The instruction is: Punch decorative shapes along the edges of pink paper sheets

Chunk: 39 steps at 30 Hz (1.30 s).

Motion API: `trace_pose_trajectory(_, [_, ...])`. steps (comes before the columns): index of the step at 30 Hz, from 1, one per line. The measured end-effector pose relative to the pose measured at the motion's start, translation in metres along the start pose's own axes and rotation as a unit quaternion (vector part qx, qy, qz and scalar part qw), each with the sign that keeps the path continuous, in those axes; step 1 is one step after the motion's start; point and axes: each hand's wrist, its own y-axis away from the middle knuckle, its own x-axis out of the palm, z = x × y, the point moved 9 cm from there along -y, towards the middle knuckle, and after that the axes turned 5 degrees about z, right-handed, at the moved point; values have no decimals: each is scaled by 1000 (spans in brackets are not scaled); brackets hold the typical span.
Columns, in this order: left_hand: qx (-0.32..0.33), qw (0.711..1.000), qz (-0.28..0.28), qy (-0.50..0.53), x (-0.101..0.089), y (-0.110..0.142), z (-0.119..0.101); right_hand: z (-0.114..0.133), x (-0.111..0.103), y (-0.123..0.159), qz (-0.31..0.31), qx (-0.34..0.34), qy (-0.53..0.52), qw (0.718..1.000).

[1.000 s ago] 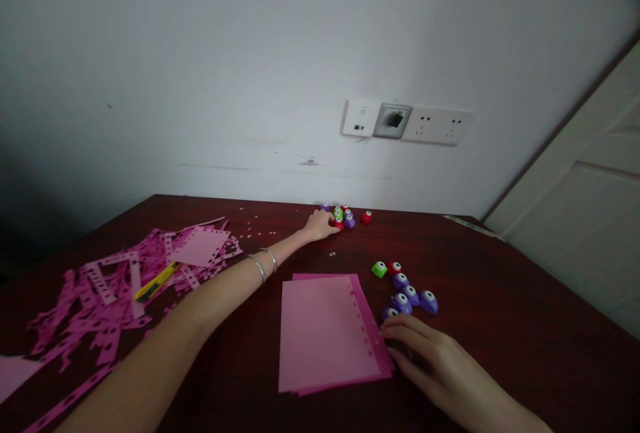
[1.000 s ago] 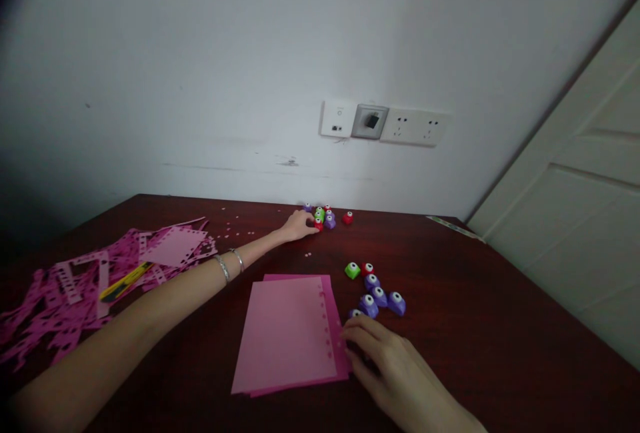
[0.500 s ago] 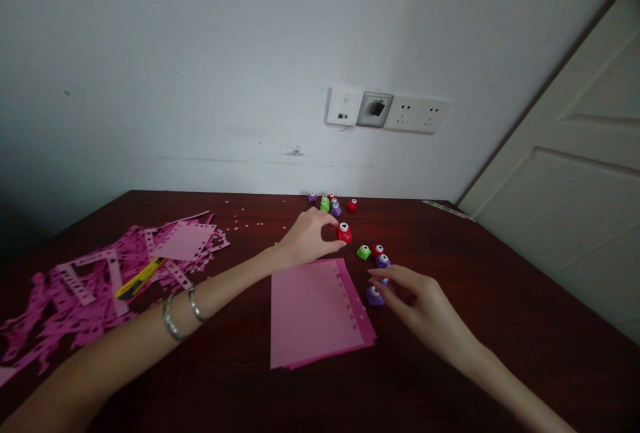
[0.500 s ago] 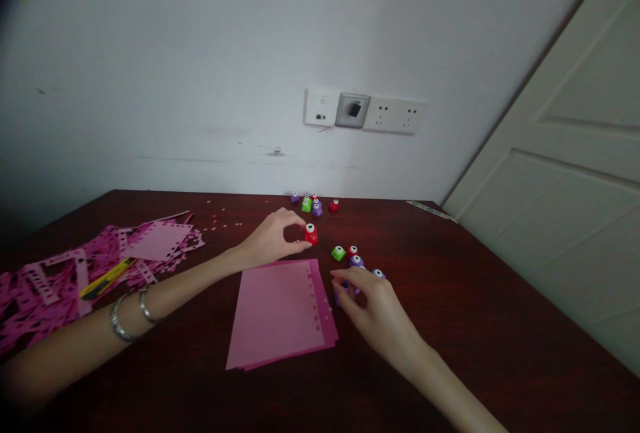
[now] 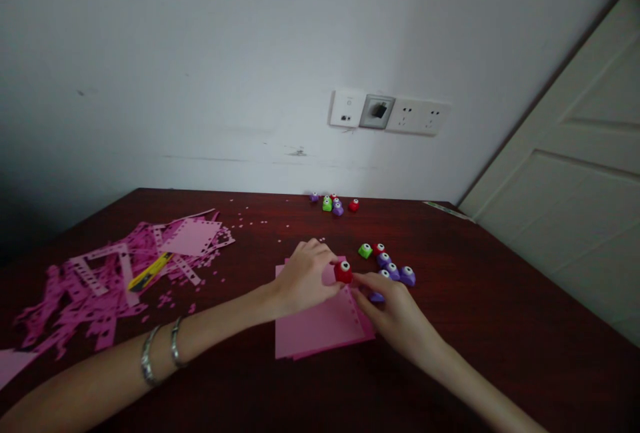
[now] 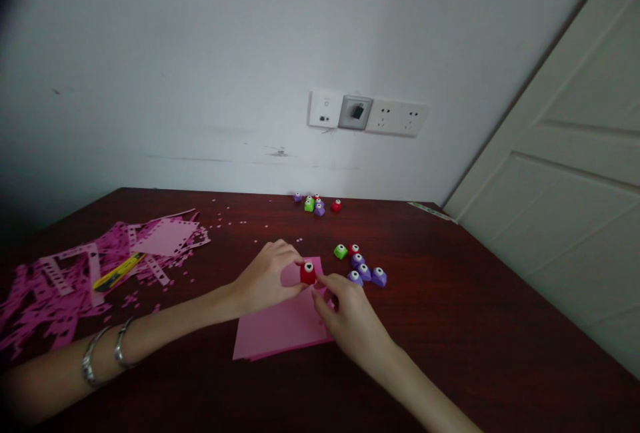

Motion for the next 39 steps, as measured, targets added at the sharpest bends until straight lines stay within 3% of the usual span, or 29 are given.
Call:
trace_pose_trajectory(6, [22, 998, -36, -56, -2, 4, -9, -8, 2, -7, -23, 13, -62, 998])
trace_pose_trajectory(11, [53, 991, -51, -111, -2, 6, -18, -19, -1, -10, -37, 68, -122, 990])
trace_pose_trajectory(15, [76, 987, -36, -134, 3, 7, -27, -26, -1, -10, -21, 121, -151, 981])
trace_pose_trajectory(19, [79, 989, -7, -121, 2, 2, -30, -28, -3, -8, -7, 133, -151, 980])
trace_pose_trajectory(21, [66, 994, 23, -86, -4, -5, -21, -29, -4, -5, 7, 129, -145, 981])
trace_pose_trajectory(24, [10, 994, 103, -33, -10, -15, 7, -31, -5, 2, 37, 114, -131, 984])
trace_pose_trajectory(27, [-45, 977, 206, -29, -4, -14, 40, -31, -10, 11, 64, 90, -89, 990])
trace_pose_trajectory(29, [-68, 966, 245, -35, 4, -9, 54, -29, -10, 18, 89, 71, -52, 992])
trace_pose_trajectory(35, [-110, 954, 263, -95, 32, 0, 72, -20, -3, 35, 149, 56, -10, 987])
trace_pose_trajectory(39, [-124, 948, 277, -97, 38, -3, 73, -24, -1, 40, 154, 67, -1, 986])
